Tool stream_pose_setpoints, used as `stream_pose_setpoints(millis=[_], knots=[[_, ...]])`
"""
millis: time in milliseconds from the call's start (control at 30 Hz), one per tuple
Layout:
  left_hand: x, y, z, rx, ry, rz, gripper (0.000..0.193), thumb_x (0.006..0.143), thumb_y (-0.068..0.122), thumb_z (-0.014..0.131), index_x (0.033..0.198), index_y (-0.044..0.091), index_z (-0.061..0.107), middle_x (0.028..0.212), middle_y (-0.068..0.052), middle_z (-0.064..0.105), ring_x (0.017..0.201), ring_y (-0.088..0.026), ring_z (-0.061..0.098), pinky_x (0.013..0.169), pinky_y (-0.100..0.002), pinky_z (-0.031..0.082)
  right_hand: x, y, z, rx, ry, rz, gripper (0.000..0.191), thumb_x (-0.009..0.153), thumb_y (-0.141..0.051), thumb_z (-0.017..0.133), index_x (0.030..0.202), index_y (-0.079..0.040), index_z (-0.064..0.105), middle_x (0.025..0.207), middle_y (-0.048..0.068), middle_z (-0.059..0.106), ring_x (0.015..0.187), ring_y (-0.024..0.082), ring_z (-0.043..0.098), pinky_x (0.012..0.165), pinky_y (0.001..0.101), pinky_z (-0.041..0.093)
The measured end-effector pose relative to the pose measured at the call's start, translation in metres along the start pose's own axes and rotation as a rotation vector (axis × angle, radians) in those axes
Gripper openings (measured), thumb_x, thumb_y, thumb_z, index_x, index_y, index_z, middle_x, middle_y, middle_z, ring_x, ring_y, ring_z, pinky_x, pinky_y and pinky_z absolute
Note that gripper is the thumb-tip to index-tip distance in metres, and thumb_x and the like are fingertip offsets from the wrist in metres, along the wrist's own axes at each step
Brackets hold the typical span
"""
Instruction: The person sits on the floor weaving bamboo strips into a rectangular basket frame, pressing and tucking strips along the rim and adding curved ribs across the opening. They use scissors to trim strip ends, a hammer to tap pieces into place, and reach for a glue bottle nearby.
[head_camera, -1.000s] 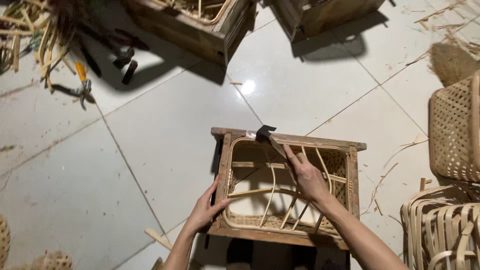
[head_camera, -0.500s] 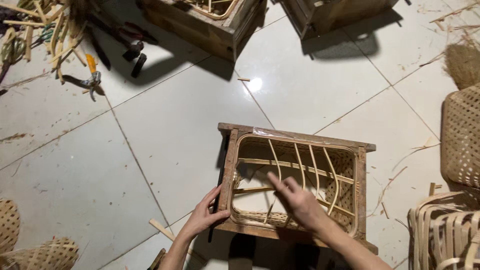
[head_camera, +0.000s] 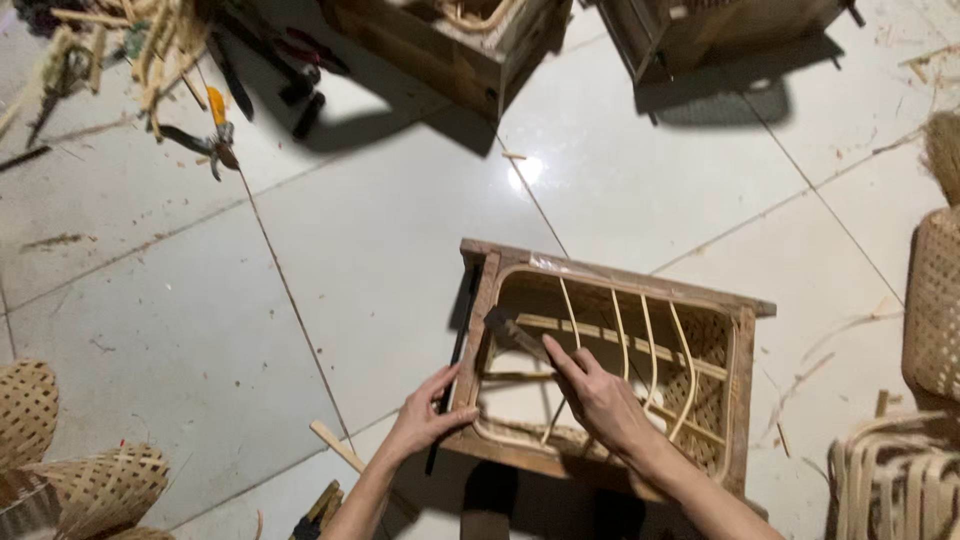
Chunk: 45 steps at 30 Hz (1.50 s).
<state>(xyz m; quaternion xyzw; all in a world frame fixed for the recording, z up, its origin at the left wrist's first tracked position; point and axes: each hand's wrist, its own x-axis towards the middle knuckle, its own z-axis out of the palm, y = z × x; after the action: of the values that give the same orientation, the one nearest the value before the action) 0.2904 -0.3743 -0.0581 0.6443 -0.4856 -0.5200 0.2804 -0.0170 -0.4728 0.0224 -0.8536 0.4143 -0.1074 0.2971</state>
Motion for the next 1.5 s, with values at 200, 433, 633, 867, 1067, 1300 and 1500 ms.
stream_pose_setpoints(millis=[200,433,633,867,1067,1300,1500], knots=[[-0.003,0.009,-0.005,-0.006,-0.018,0.040,0.095,0.073,0.053,0.081,0.155,0.024,0.045,0.162,-0.021,0.039,0.145,-0.033,0.048,0.112,-0.042,0.046,-0.001,0.002,0.002,-0.034,0.096,-0.110,0.066,0.100,-0.002,0.050,0.161,-0.019,0.028,0.099,0.013,0.064,0.054,0.018,0.061,0.046,0.0286,0.055],[-0.002,0.024,-0.004,-0.053,0.037,-0.202,0.062,0.092,0.058,0.048,0.145,0.026,0.055,0.161,-0.011,0.043,0.135,-0.029,0.060,0.099,-0.041,0.057,-0.023,-0.004,0.009,-0.046,-0.039,-0.028,0.063,0.104,-0.010,0.051,0.162,-0.025,0.030,0.098,0.010,0.064,0.051,0.017,0.062,0.043,0.0286,0.056],[-0.001,0.009,-0.002,0.052,0.097,-0.058,0.064,0.102,0.060,0.030,0.143,0.022,0.060,0.155,-0.014,0.049,0.142,-0.035,0.049,0.113,-0.040,0.040,-0.072,-0.018,0.036,-0.120,-0.291,-0.163,0.073,0.097,-0.002,0.053,0.162,-0.028,0.032,0.102,0.011,0.061,0.060,0.018,0.062,0.048,0.0267,0.060],[-0.029,0.024,0.008,0.389,0.398,0.264,0.056,0.100,0.045,0.047,0.144,0.012,0.058,0.158,-0.018,0.046,0.147,-0.037,0.042,0.120,-0.051,0.033,-0.121,-0.007,0.018,-0.016,-0.225,-0.149,0.080,0.091,0.001,0.055,0.162,-0.025,0.032,0.119,0.014,0.061,0.071,0.020,0.066,0.061,0.0342,0.063],[-0.068,0.054,0.045,0.705,0.066,0.868,0.050,0.097,0.032,0.065,0.142,0.013,0.059,0.141,-0.013,0.057,0.134,-0.035,0.051,0.115,-0.057,0.032,-0.197,0.008,-0.011,-0.046,-0.136,0.027,0.080,0.089,-0.016,0.065,0.161,-0.030,0.031,0.101,0.007,0.061,0.081,0.026,0.070,0.065,0.0409,0.058],[-0.070,0.068,0.066,0.805,-0.102,0.874,0.068,0.086,0.008,0.056,0.151,0.024,0.053,0.117,-0.010,0.063,0.114,-0.027,0.060,0.115,-0.059,0.033,-0.242,0.026,-0.010,-0.072,-0.427,0.344,0.091,0.080,0.000,0.060,0.160,-0.033,0.031,0.122,0.012,0.056,0.083,0.030,0.067,0.070,0.0421,0.055],[-0.081,0.080,0.083,0.985,-0.180,0.817,0.076,0.084,0.007,0.058,0.156,0.026,0.042,0.112,-0.013,0.060,0.105,-0.033,0.058,0.102,-0.062,0.037,-0.268,0.016,-0.011,0.072,-0.434,0.576,0.080,0.092,-0.030,0.075,0.162,-0.028,0.038,0.107,0.007,0.061,0.079,0.023,0.067,0.072,0.0352,0.055]])
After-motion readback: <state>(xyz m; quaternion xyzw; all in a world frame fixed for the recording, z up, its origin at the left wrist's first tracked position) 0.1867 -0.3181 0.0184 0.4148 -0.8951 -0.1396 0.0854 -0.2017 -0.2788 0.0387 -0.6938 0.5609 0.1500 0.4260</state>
